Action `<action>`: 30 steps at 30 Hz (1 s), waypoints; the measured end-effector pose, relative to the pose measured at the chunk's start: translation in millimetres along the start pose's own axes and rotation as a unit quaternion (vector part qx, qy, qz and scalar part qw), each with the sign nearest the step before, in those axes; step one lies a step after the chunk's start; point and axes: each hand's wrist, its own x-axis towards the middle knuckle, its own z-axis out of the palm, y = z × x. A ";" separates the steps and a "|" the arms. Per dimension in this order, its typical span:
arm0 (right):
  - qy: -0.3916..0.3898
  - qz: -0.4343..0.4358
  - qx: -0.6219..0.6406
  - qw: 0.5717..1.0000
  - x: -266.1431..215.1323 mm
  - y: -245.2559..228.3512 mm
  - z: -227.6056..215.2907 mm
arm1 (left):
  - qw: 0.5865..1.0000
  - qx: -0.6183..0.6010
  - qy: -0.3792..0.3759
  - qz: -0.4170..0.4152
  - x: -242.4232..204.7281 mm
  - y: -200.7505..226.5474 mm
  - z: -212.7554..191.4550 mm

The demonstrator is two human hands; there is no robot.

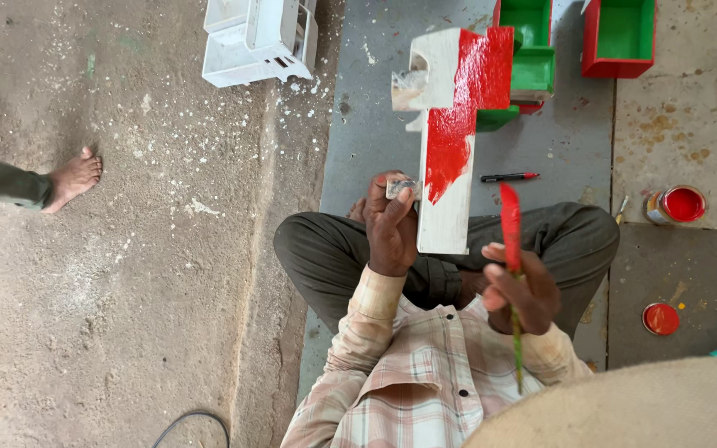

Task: The person paints the exterior of a small wooden box red using a paintbrush. They hold the box in one hand and apply red paint to the sides, dipping the brush into a paint can as needed. The interior of the box is already painted green.

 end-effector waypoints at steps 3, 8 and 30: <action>0.010 -0.014 -0.058 0.998 14.8 -9.4 15.1 | 1.000 -0.013 0.003 -0.007 -5.7 -3.2 3.7; 0.039 -0.046 -0.161 0.985 30.8 -11.6 35.2 | 0.999 -0.048 -0.002 -0.022 -6.7 -8.2 14.8; 0.165 0.039 -0.149 0.974 39.4 -9.3 51.8 | 0.993 0.102 -0.047 -0.041 -13.1 -26.1 45.6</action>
